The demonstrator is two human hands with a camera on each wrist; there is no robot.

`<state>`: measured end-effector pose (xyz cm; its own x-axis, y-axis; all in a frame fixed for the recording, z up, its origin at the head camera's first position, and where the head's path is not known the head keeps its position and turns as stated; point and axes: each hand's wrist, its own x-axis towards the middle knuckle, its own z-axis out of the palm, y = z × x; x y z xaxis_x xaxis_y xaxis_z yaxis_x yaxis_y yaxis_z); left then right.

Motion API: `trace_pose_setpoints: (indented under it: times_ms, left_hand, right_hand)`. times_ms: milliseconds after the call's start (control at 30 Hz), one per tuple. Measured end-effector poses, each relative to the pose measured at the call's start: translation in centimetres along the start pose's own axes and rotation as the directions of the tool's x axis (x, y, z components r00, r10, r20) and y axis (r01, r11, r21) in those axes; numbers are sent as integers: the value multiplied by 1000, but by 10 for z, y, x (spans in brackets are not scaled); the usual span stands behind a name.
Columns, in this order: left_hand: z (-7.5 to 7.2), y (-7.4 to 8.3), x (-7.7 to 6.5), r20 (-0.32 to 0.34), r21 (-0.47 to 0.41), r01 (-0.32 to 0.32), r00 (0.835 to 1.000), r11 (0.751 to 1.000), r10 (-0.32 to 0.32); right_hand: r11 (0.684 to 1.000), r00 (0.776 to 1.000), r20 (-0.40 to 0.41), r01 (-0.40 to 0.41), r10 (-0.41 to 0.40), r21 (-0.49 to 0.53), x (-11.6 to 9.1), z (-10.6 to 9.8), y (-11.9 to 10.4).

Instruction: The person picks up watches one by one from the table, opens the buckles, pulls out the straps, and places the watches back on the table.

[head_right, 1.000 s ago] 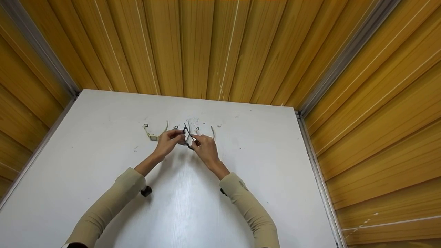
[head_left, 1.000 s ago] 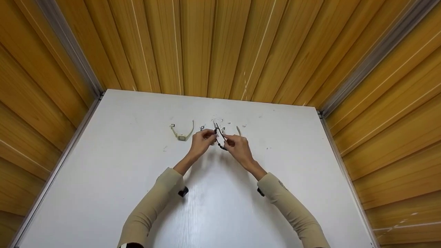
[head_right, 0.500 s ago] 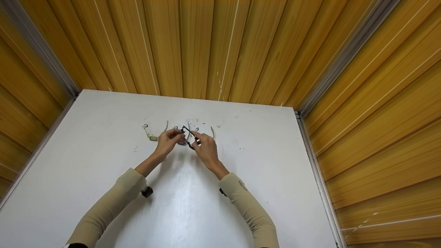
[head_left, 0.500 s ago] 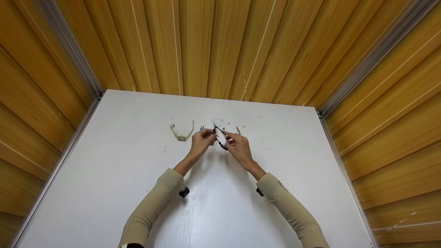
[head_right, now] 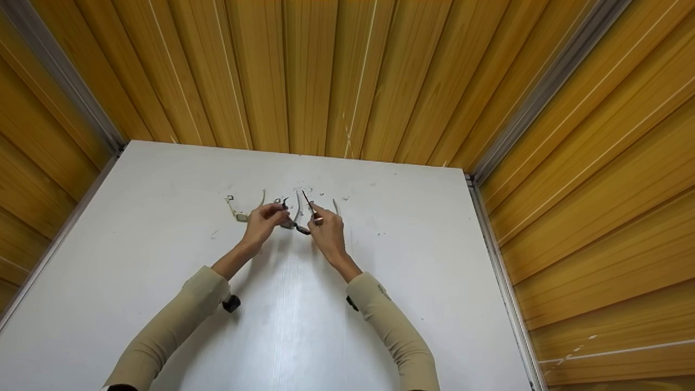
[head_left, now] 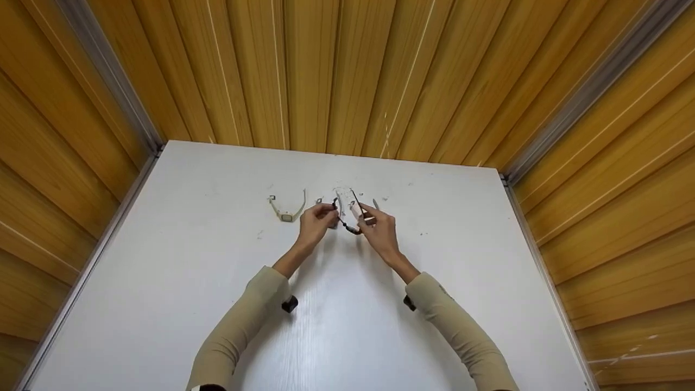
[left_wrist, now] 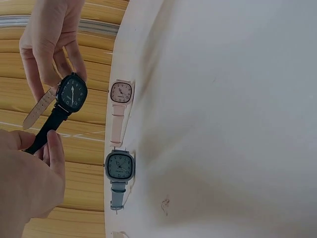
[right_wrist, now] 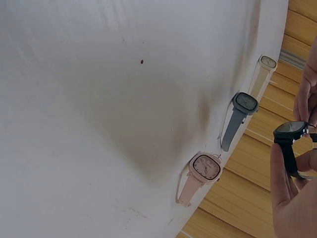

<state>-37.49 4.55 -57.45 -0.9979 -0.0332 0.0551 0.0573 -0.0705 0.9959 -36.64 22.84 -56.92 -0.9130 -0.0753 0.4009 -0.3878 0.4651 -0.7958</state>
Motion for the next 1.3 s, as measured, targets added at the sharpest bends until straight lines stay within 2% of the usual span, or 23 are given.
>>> trace_pose_setpoints:
  times_ms: [100,233,333,467,633,833,1000,1100,1300]
  left_hand:
    - [-1,-2,-1,0,-23,-5,1000,1000,5]
    - [0,-4,-2,34,-66,-19,999,998,22]
    - [5,-4,0,54,-41,4,999,999,-2]
    - [17,-4,6,68,36,31,997,999,-33]
    - [38,-2,18,74,75,6,997,997,-12]
    - [67,4,32,75,173,-18,997,985,6]
    - [90,7,48,81,275,-45,996,960,23]
    - [104,8,55,88,355,-66,995,933,37]
    - [126,3,56,99,474,-69,995,878,25]
  right_hand:
    - [996,998,-19,-65,66,69,0,-2,2]
    - [983,989,-49,-131,138,126,0,-5,6]
    - [981,984,-74,-151,161,122,0,-9,8]
    - [986,980,-115,-155,161,61,3,-18,13]
    - [981,967,-165,-188,194,53,9,-32,20]
    - [973,944,-236,-224,232,60,17,-51,31]
    - [963,924,-269,-261,271,71,22,-64,41]
    - [948,907,-276,-309,318,77,23,-70,47]
    - [909,872,-261,-410,413,68,22,-84,58]
